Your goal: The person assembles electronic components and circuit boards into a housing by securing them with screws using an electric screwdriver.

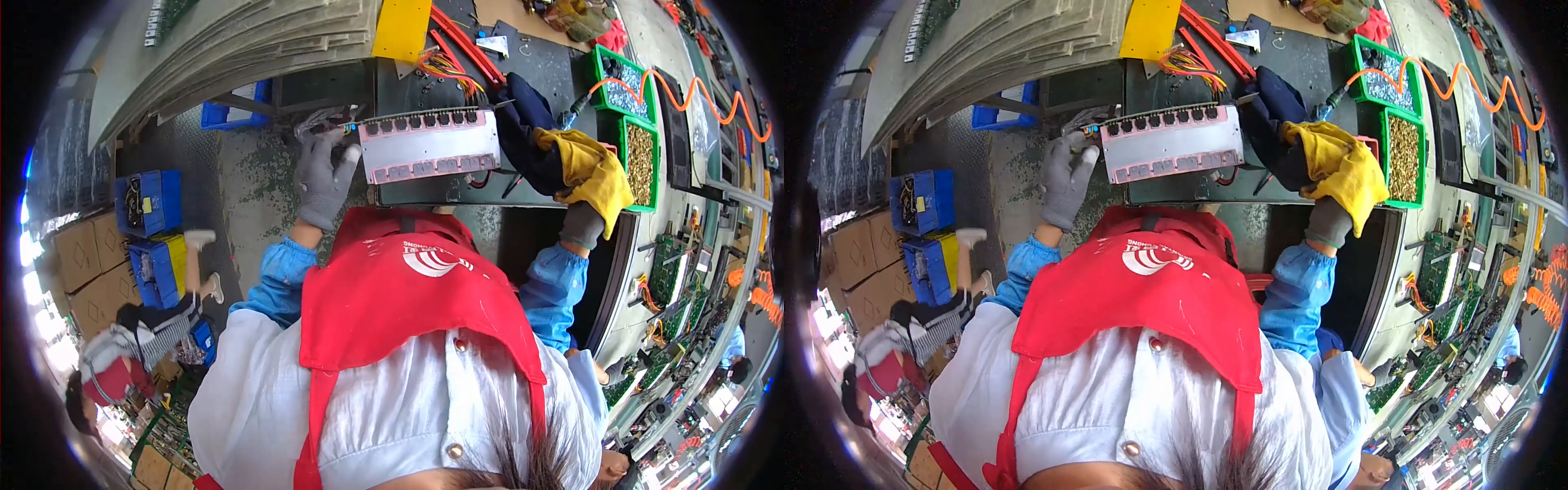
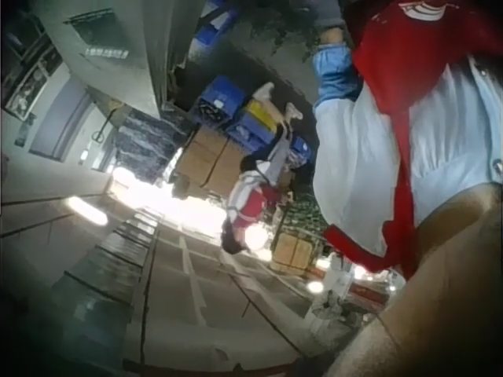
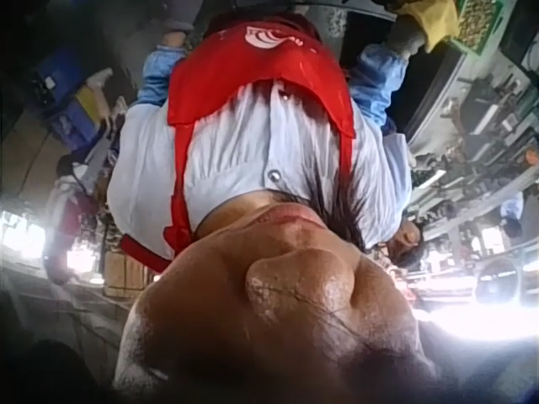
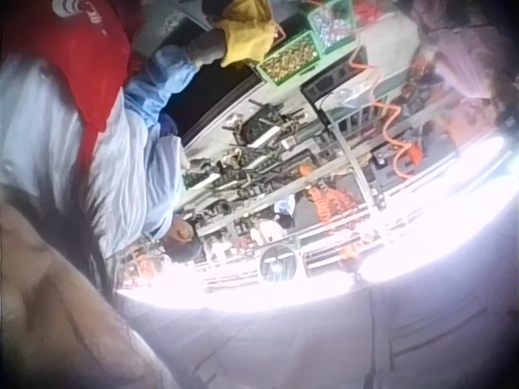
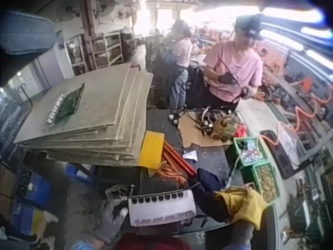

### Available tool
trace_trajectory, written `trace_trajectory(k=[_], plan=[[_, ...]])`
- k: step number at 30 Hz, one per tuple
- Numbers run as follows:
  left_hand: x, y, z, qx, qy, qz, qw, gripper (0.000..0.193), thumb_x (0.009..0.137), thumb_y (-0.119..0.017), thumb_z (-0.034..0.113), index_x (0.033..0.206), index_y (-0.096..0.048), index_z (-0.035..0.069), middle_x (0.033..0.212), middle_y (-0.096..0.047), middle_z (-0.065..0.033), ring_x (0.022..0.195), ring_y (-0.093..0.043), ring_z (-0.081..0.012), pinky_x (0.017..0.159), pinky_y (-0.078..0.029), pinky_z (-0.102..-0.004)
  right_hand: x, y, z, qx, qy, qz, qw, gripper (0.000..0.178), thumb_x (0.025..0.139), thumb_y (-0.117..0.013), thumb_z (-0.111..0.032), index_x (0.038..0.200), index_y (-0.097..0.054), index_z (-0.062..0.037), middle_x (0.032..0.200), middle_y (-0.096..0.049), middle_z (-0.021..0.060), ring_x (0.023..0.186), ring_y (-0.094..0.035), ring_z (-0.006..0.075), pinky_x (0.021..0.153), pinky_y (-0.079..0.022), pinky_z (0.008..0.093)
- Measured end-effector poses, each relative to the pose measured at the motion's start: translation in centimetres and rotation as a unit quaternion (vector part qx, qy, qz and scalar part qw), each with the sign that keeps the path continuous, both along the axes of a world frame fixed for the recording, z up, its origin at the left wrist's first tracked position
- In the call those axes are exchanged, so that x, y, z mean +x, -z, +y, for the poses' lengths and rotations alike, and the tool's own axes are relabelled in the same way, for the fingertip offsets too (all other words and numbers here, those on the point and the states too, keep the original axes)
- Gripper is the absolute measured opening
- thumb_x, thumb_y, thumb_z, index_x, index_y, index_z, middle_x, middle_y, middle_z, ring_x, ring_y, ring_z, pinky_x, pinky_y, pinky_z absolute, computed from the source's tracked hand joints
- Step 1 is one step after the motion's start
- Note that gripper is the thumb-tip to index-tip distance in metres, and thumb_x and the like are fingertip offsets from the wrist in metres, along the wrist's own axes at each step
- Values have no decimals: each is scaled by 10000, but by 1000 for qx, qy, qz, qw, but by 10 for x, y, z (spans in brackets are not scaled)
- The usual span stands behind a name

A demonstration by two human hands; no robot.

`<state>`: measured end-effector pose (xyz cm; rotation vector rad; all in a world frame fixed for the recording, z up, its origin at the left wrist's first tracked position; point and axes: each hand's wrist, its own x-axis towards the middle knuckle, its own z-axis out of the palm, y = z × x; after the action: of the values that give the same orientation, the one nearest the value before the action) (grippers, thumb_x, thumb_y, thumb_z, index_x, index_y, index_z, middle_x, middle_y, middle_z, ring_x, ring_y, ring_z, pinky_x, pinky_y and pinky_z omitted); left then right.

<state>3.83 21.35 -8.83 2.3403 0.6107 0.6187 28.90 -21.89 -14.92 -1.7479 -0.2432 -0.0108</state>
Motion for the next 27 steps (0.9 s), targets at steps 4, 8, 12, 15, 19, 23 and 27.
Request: trace_trajectory(k=[4, 8, 12, 15, 19, 23, 27], plan=[[12, -4, 0, 58, -13, -2, 998, 322, 822, -681, 226, 1095, -624, 66, 1040, -611, -142, 963, -598, -304, 824, -494, -394, -17, 4, 14, -341, 32, -134, 930, 493, 996, -452, -269, 1433, -335, -76, 1440, -399, 111, 1326, -376, 259, 1114, -292, 385], [20, -1, 5, 67, -12, 29, 997, 291, 824, -666, 214, 1082, -643, 80, 1042, -620, -118, 958, -604, -300, 828, -495, -389, -25, -17, 40, -220, 39, -110, 969, 465, 984, -492, -237, 1404, -388, -66, 1409, -437, 112, 1307, -398, 256, 1111, -289, 374], [30, -1, 10, 29, -10, 47, 998, 243, 827, -660, 209, 1037, -668, 87, 1052, -622, -100, 916, -626, -298, 823, -495, -385, 19, 14, 16, -235, -16, -205, 950, 448, 976, -505, -197, 1386, -407, -46, 1382, -467, 123, 1246, -459, 267, 1074, -343, 377], [28, 18, 22, 9, -10, 46, 999, 217, 840, -642, 219, 1000, -677, 77, 995, -654, -109, 881, -640, -299, 797, -501, -389, 44, -41, 53, -337, -4, -236, 911, 383, 982, -495, -197, 1335, -455, -54, 1265, -550, 97, 1163, -522, 239, 1006, -413, 352], [30, 17, 26, -95, 2, 45, 995, 216, 871, -597, 223, 958, -680, 44, 944, -680, -137, 916, -643, -295, 824, -489, -371, 101, -92, 96, 173, -84, 117, 974, 307, 936, -572, -212, 1199, -570, -54, 1123, -611, 90, 1005, -596, 196, 875, -484, 321], [29, 37, 40, -165, -24, 51, 985, 295, 901, -569, 262, 1018, -675, 13, 984, -689, -146, 974, -638, -264, 866, -471, -330, 144, -32, 85, -223, -41, 100, 969, 372, 847, -686, -305, 1025, -647, 19, 866, -670, 60, 764, -609, 154, 682, -483, 285], [26, 31, 46, -376, -85, 103, 917, 392, 931, -538, 303, 1104, -638, -34, 1100, -668, -107, 1057, -599, -198, 925, -435, -312, 60, -71, 157, -177, -126, 246, 945, 422, 861, -671, -419, 862, -676, 3, 690, -584, -4, 608, -535, 94, 547, -410, 249]])
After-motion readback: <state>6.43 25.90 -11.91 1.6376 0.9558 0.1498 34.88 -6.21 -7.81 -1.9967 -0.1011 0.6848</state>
